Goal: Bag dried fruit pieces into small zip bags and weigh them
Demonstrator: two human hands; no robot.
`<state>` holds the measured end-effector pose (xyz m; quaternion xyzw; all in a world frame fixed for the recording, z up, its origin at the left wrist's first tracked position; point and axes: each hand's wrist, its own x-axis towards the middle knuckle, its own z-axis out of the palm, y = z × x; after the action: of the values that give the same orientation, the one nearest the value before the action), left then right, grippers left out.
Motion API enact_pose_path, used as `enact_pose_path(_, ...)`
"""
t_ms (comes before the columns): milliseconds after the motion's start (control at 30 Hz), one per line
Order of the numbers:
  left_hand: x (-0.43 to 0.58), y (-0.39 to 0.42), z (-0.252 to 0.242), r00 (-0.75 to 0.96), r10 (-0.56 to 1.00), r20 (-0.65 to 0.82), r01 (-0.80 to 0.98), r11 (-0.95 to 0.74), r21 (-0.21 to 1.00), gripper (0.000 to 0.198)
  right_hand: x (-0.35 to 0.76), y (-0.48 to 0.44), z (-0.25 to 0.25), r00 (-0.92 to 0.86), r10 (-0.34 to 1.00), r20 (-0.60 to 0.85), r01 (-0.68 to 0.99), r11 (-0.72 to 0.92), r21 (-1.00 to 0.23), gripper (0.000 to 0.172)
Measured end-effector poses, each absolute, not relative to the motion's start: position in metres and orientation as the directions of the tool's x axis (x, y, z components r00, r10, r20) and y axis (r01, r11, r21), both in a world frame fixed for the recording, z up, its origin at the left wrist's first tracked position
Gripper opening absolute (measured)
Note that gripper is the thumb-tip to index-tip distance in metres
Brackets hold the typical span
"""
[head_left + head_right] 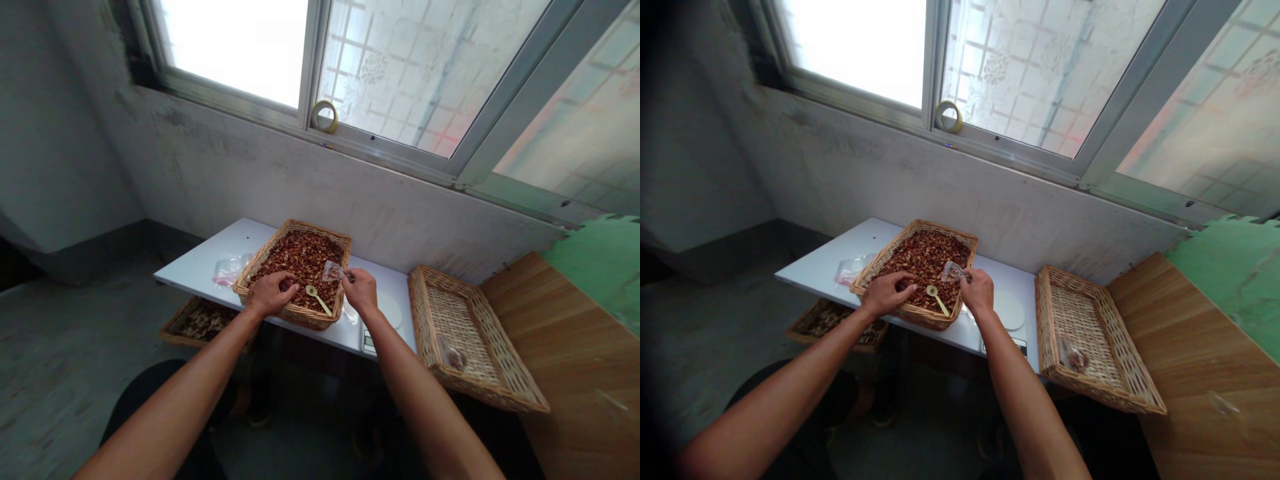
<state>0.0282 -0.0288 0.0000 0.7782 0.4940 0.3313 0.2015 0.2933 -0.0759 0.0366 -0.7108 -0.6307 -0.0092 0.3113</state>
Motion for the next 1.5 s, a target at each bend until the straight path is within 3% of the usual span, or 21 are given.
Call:
enact_pose_path(233, 0.029, -0.029, -0.002, 0.284, 0.9, 0.331, 0.633, -0.435, 0.64, 0.034, 0.295, -0.079, 0.029, 0.272, 0.865, 0.421, 0.846, -0.006, -0.534, 0.028)
enact_pose_path(333, 0.029, -0.029, -0.002, 0.275, 0.904, 0.327, 0.639, -0.425, 0.641, 0.034, 0.297, -0.077, 0.025, 0.335, 0.867, 0.37, 0.761, -0.017, -0.649, 0.027)
enact_pose_path(400, 0.029, -0.029, -0.001, 0.273, 0.906, 0.323, 0.646, -0.421, 0.636, 0.034, 0.296, -0.075, 0.02, 0.412, 0.876, 0.251, 0.592, -0.048, -0.805, 0.027)
enact_pose_path(500, 0.028, -0.03, 0.001, 0.266, 0.907, 0.328, 0.666, -0.418, 0.618, 0.033, 0.289, -0.074, 0.013, 0.461, 0.887, -0.003, 0.093, -0.052, -0.994, 0.034)
enact_pose_path(567, 0.028, -0.029, 0.001, 0.266, 0.904, 0.335, 0.672, -0.423, 0.608, 0.034, 0.282, -0.076, 0.012, 0.393, 0.912, -0.12, -0.242, -0.023, -0.97, 0.037)
enact_pose_path(633, 0.029, -0.028, 0.0, 0.272, 0.899, 0.344, 0.674, -0.433, 0.598, 0.034, 0.275, -0.081, 0.014, 0.312, 0.937, -0.159, -0.463, 0.004, -0.886, 0.037)
enact_pose_path(767, 0.03, -0.027, -0.004, 0.269, 0.89, 0.369, 0.686, -0.446, 0.575, 0.036, 0.27, -0.09, 0.021, 0.211, 0.964, -0.162, -0.65, 0.015, -0.76, 0.029)
enact_pose_path(967, 0.029, -0.026, -0.005, 0.262, 0.897, 0.357, 0.704, -0.43, 0.565, 0.036, 0.288, -0.102, 0.027, 0.231, 0.96, -0.156, -0.701, 0.053, -0.711, 0.014)
enact_pose_path(1133, 0.029, -0.024, -0.007, 0.266, 0.901, 0.344, 0.734, -0.42, 0.534, 0.04, 0.326, -0.127, 0.034, 0.285, 0.953, -0.102, -0.699, 0.134, -0.703, 0.015)
enact_pose_path(1333, 0.025, -0.019, -0.009, 0.277, 0.907, 0.317, 0.749, -0.41, 0.521, 0.041, 0.424, -0.191, 0.041, 0.525, 0.851, -0.006, -0.422, 0.254, -0.87, 0.03)
enact_pose_path(1500, 0.052, -0.035, 0.016, 0.291, 0.841, 0.457, 0.621, -0.529, 0.578, 0.033, 0.462, -0.236, 0.047, 0.639, 0.768, 0.045, -0.25, 0.262, -0.932, 0.035)
